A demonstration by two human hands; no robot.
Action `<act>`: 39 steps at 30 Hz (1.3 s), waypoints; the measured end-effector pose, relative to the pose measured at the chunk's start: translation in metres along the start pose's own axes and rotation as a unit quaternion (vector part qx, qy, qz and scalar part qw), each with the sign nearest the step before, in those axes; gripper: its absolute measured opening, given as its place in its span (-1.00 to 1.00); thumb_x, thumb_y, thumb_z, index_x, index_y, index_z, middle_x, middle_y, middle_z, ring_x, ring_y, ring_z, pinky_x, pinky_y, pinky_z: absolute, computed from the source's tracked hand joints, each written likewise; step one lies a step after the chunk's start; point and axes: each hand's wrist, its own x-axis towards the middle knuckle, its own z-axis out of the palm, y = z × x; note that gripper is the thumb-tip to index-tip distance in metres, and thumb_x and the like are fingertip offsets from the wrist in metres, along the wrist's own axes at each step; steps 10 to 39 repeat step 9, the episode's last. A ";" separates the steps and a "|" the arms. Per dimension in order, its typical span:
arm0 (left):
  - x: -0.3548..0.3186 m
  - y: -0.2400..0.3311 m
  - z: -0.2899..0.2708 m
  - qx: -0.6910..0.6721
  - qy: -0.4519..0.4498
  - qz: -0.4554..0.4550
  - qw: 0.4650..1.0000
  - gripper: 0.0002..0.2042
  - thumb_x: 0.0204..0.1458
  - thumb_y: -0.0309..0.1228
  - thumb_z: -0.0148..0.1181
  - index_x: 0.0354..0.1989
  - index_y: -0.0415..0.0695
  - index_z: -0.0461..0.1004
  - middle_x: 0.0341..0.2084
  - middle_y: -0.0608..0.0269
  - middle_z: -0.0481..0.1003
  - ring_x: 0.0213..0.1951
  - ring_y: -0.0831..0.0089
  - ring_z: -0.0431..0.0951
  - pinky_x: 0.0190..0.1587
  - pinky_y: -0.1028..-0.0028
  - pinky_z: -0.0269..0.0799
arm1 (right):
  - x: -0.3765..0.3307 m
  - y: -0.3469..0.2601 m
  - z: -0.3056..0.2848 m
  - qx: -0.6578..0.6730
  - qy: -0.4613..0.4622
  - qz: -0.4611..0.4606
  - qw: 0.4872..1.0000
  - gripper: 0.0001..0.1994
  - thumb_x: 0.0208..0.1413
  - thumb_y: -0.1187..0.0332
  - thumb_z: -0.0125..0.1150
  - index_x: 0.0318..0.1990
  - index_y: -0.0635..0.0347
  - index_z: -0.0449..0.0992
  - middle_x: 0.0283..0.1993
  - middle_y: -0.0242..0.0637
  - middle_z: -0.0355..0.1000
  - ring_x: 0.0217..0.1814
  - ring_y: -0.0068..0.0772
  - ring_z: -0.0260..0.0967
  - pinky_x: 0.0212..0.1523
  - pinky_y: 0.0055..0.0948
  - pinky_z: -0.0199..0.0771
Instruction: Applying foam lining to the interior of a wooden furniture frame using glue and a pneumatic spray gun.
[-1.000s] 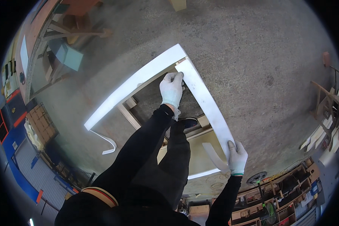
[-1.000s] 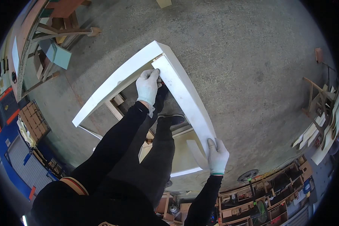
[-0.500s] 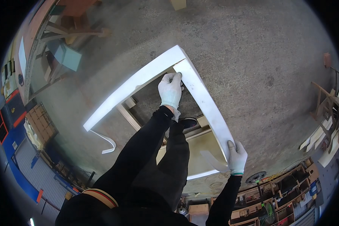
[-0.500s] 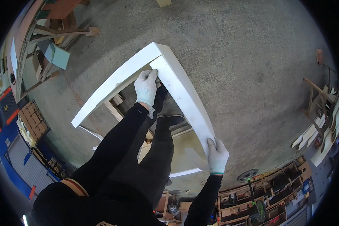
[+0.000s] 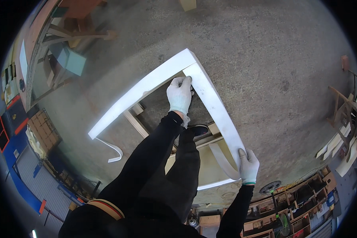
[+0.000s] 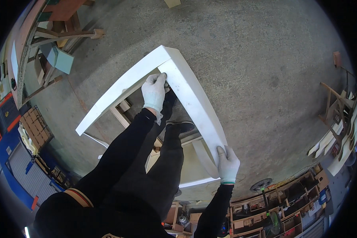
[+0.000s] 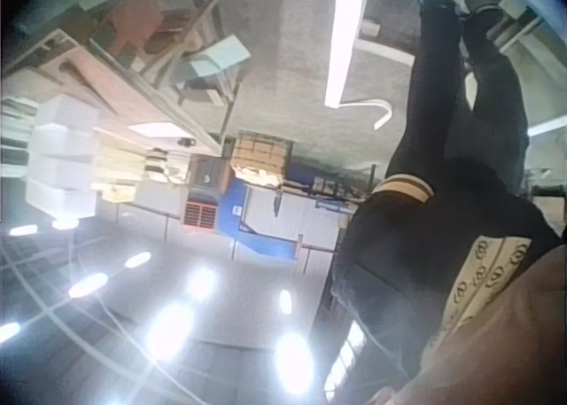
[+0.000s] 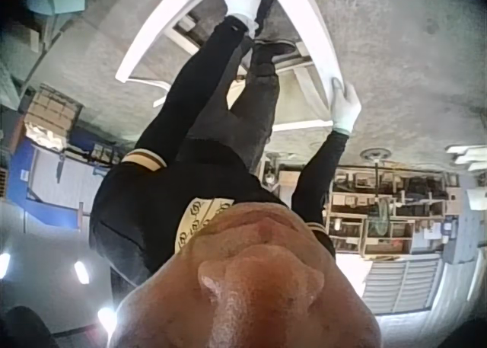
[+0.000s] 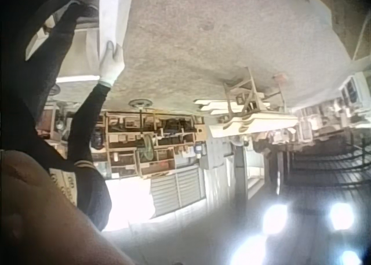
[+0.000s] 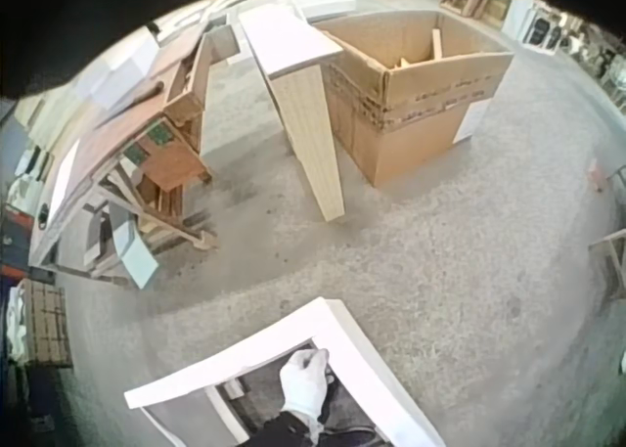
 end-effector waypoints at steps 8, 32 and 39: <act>0.005 -0.002 0.003 0.006 -0.003 -0.001 1.000 -0.79 0.23 -0.35 0.25 -0.19 -0.31 0.55 -0.46 0.29 0.55 -0.45 0.59 0.52 -0.39 0.54 0.51 | 0.000 -0.001 0.003 -0.002 -0.005 0.015 1.000 -0.69 0.27 0.24 0.32 -0.05 0.34 0.62 -0.35 -0.11 0.61 -0.35 -0.55 0.44 -0.26 -0.45 0.50; 0.006 -0.003 0.002 0.008 -0.002 -0.003 1.000 -0.78 0.23 -0.35 0.25 -0.19 -0.31 0.55 -0.46 0.29 0.55 -0.45 0.59 0.52 -0.39 0.53 0.51 | -0.001 0.000 0.003 0.000 -0.003 0.017 1.000 -0.69 0.27 0.24 0.32 -0.05 0.34 0.62 -0.35 -0.11 0.61 -0.35 -0.55 0.44 -0.26 -0.45 0.50; 0.006 -0.003 0.002 0.008 -0.002 -0.003 1.000 -0.78 0.23 -0.35 0.25 -0.19 -0.31 0.55 -0.46 0.29 0.55 -0.45 0.59 0.52 -0.39 0.53 0.51 | -0.001 0.000 0.003 0.000 -0.003 0.017 1.000 -0.69 0.27 0.24 0.32 -0.05 0.34 0.62 -0.35 -0.11 0.61 -0.35 -0.55 0.44 -0.26 -0.45 0.50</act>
